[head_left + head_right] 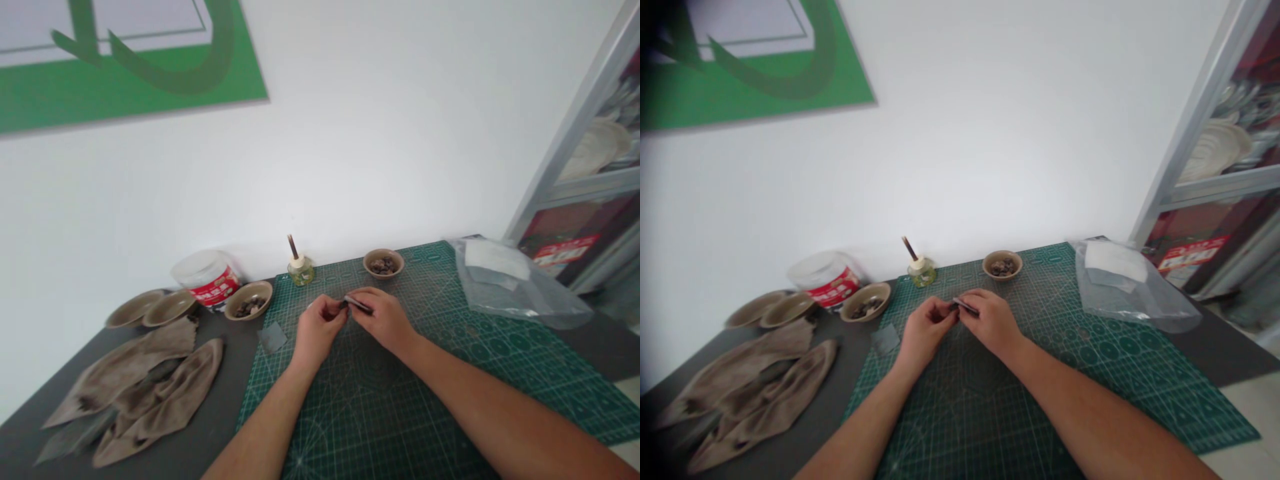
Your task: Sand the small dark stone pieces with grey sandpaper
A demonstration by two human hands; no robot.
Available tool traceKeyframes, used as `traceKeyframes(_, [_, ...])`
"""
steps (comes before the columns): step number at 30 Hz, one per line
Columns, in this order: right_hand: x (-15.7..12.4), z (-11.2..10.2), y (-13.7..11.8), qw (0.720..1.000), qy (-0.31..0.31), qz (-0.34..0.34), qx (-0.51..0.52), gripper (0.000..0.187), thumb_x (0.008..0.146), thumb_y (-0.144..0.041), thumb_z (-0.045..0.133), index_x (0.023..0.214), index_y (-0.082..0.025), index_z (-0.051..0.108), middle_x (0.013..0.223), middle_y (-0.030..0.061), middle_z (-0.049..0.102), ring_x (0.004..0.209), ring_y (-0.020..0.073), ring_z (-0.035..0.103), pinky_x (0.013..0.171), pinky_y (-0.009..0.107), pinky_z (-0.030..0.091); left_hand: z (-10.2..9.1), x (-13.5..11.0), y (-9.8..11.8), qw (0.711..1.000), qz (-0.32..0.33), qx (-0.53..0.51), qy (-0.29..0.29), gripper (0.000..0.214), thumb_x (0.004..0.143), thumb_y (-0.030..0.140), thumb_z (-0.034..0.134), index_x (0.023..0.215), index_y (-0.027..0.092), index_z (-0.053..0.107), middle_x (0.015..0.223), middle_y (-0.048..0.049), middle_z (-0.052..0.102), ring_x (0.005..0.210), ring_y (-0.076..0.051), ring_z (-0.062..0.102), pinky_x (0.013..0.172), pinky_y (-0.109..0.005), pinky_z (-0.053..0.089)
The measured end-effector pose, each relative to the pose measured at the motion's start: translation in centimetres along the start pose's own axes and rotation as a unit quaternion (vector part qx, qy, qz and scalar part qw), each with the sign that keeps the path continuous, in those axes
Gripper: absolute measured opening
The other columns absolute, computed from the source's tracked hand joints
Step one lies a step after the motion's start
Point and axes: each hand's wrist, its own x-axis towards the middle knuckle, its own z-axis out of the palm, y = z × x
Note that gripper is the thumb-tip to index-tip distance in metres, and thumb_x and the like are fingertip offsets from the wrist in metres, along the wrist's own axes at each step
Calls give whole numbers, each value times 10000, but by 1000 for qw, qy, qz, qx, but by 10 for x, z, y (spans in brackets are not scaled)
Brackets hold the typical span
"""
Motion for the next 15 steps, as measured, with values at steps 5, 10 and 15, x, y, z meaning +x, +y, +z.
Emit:
traceKeyframes(5, [-1, 1, 1, 994, -61, -81, -46, 387, 874, -167, 590, 1246, -270, 621, 1193, 52, 660, 1049, 199, 590, 953, 375, 459, -5, -2, 4, 1000, 2, 23, 21, 89, 713, 241, 655, 687, 176, 599, 618, 43, 568, 586, -110, 510, 565, -207, 376])
traceKeyframes(10, [0, -2, 0, 987, -91, -89, -94, 447, 899, -152, 541, 1338, -237, 541, 1265, 70, 627, 1078, 208, 577, 962, 383, 447, -4, -3, 7, 1000, -10, 11, 27, 97, 698, 218, 656, 656, 173, 581, 593, 48, 563, 560, -106, 505, 547, -205, 370])
traceKeyframes(15, [-1, -3, -4, 981, -117, -102, -116, 558, 864, -66, 501, 1395, -234, 471, 1341, 81, 576, 1145, 204, 567, 991, 389, 419, -4, -3, 11, 998, -26, -46, 16, 57, 692, 184, 644, 681, 166, 591, 616, 31, 617, 575, -113, 549, 562, -210, 408])
